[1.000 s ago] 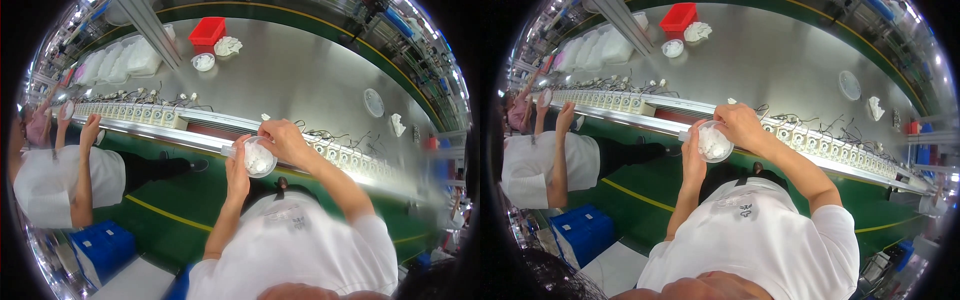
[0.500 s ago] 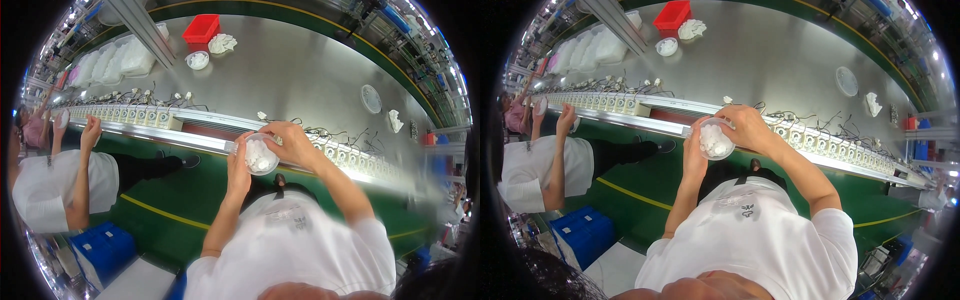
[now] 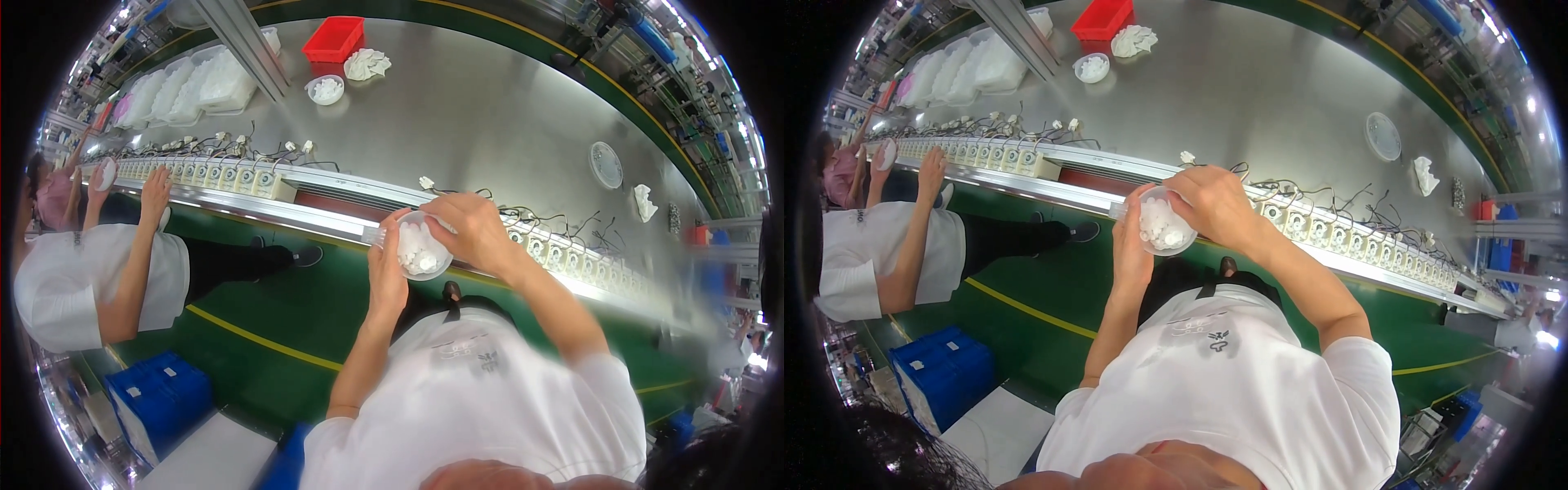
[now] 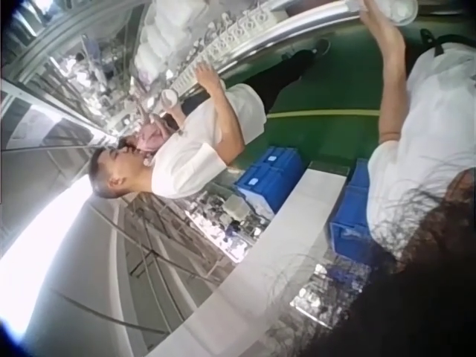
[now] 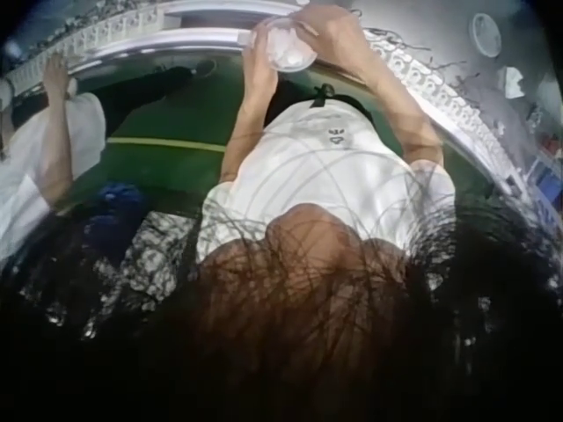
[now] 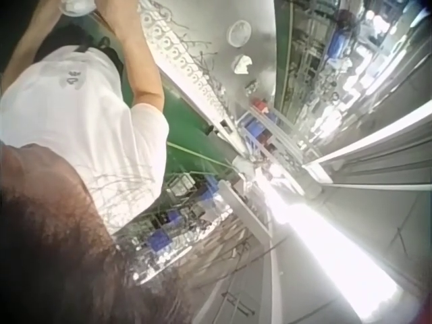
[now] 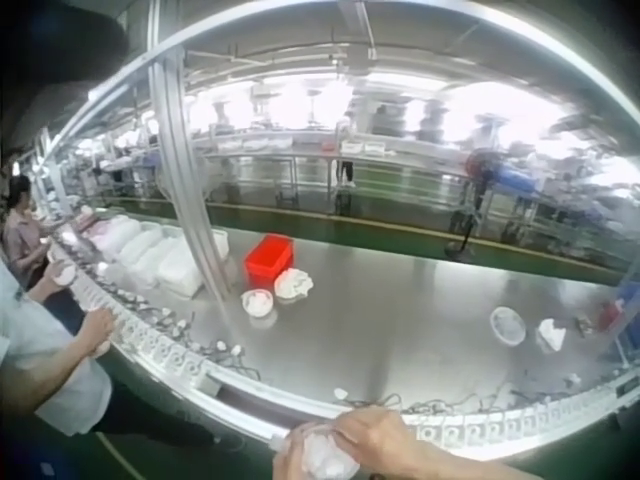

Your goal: The person assembles small electric fans by hand, placing circular plastic components into fan housings on a production line.

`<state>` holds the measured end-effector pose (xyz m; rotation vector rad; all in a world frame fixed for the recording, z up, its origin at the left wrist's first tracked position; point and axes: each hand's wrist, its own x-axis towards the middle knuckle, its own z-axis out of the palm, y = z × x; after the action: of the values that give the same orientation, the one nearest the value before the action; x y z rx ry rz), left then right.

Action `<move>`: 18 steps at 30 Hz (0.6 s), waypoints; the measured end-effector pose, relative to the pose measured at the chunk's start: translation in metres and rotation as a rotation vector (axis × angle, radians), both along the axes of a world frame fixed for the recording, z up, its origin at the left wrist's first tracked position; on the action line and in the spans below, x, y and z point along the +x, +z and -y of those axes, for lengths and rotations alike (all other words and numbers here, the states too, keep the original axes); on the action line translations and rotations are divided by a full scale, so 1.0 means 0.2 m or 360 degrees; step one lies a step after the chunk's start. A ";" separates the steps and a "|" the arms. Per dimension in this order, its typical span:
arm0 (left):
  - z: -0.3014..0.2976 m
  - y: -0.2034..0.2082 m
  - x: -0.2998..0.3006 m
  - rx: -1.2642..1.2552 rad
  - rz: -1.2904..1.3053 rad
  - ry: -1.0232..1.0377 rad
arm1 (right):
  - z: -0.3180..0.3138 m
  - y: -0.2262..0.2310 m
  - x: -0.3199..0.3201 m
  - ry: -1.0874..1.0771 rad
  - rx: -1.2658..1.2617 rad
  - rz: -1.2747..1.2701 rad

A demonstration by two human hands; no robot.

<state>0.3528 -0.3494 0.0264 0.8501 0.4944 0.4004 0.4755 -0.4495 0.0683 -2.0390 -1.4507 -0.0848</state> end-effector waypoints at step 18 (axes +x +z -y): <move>-0.15 0.02 -0.13 -0.0071 -0.0067 0.0459 | 0.34 -0.13 0.21 -0.0166 -0.0054 -0.0247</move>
<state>0.3261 -0.3201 0.0296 0.7466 0.6658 0.6344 0.5171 -0.5185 0.0423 -2.0987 -1.2587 0.0546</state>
